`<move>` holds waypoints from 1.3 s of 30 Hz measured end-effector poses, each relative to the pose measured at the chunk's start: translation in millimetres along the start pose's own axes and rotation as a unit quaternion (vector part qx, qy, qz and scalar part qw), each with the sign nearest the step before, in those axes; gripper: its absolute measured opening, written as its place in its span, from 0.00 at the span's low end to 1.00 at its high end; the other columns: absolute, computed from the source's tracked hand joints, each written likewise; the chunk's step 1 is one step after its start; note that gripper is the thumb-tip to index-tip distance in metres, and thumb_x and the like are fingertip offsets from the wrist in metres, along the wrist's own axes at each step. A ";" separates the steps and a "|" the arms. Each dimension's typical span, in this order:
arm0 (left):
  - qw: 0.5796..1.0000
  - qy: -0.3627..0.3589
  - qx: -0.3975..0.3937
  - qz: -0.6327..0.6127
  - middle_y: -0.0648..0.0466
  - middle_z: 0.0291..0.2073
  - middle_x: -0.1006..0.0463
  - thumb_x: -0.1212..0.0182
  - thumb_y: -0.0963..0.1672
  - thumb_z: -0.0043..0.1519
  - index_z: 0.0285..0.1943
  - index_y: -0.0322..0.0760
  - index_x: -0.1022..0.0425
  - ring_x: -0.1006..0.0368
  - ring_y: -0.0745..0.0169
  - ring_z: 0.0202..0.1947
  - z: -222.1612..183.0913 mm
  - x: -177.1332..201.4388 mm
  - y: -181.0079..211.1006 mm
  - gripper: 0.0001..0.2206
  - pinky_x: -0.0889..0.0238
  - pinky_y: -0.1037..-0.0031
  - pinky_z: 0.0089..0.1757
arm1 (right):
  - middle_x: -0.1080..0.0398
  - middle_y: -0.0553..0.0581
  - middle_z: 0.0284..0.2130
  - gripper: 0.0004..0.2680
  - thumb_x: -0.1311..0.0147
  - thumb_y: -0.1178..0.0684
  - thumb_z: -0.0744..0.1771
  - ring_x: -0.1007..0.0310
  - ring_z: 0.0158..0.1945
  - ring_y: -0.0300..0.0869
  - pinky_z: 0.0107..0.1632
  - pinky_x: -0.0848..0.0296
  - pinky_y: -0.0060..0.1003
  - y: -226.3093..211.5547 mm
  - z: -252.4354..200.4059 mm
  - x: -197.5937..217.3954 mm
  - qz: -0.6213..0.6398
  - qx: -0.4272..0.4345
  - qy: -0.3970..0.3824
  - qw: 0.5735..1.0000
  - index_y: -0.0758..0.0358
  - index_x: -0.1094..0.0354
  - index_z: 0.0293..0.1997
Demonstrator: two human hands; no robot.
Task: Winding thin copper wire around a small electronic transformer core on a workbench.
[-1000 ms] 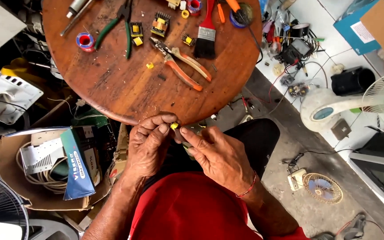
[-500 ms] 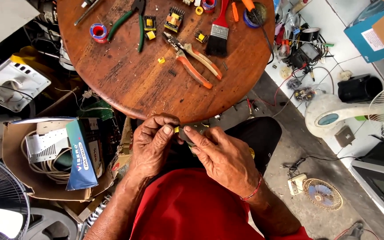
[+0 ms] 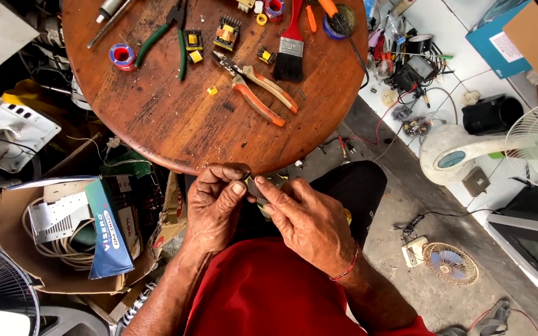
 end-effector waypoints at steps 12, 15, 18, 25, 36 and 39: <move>0.993 -0.117 0.014 -0.015 0.36 0.33 0.28 0.38 0.38 0.63 0.41 0.20 0.33 0.26 0.52 0.28 -0.9 -18.2 12.2 0.09 0.25 0.72 0.29 | 0.30 0.55 0.28 0.07 0.41 0.54 0.67 0.25 0.25 0.51 0.29 0.24 0.42 14.3 -5.2 10.9 0.023 -0.008 0.071 0.997 0.53 0.20 0.48; 0.992 -0.111 0.060 0.008 0.36 0.36 0.24 0.36 0.40 0.62 0.43 0.22 0.31 0.23 0.57 0.30 -18.9 -20.3 15.2 0.10 0.23 0.72 0.32 | 0.33 0.63 0.34 0.13 0.51 0.58 0.72 0.26 0.32 0.55 0.35 0.25 0.46 92.5 -26.0 30.4 -0.077 -0.027 0.159 0.984 0.61 0.27 0.63; 0.991 -0.085 0.068 -0.078 0.32 0.35 0.26 0.36 0.38 0.62 0.44 0.21 0.34 0.23 0.53 0.29 -11.4 -8.4 0.5 0.11 0.25 0.71 0.30 | 0.29 0.55 0.33 0.13 0.45 0.52 0.69 0.24 0.31 0.50 0.33 0.24 0.41 57.7 -20.0 23.6 0.016 -0.030 0.113 0.993 0.52 0.24 0.60; 0.993 -0.079 0.065 -0.066 0.37 0.32 0.25 0.36 0.39 0.63 0.44 0.20 0.33 0.20 0.54 0.29 0.4 -35.7 20.6 0.11 0.22 0.72 0.31 | 0.27 0.56 0.29 0.13 0.48 0.54 0.69 0.24 0.26 0.50 0.28 0.22 0.40 21.8 -12.8 12.4 0.138 -0.024 0.026 0.990 0.53 0.25 0.60; 0.997 -0.073 0.038 0.002 0.40 0.25 0.28 0.40 0.36 0.64 0.39 0.20 0.31 0.27 0.59 0.24 -4.7 -52.2 34.0 0.06 0.27 0.78 0.28 | 0.34 0.55 0.27 0.16 0.55 0.51 0.71 0.28 0.23 0.49 0.27 0.22 0.41 22.2 -11.3 -1.9 0.113 0.018 -0.022 0.993 0.55 0.31 0.66; 0.996 -0.082 0.046 0.011 0.34 0.26 0.28 0.38 0.36 0.62 0.42 0.17 0.32 0.24 0.48 0.25 -0.9 -41.8 20.3 0.08 0.24 0.69 0.27 | 0.36 0.55 0.26 0.15 0.54 0.53 0.70 0.29 0.23 0.50 0.26 0.23 0.40 20.3 -8.8 -0.6 0.116 0.023 -0.024 0.993 0.57 0.30 0.64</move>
Point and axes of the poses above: each hand's wrist, its own z-axis towards the middle knuckle, its own x-axis out of the back of the hand, y = z × x, the point moved 8 cm from there along z, towards the middle knuckle
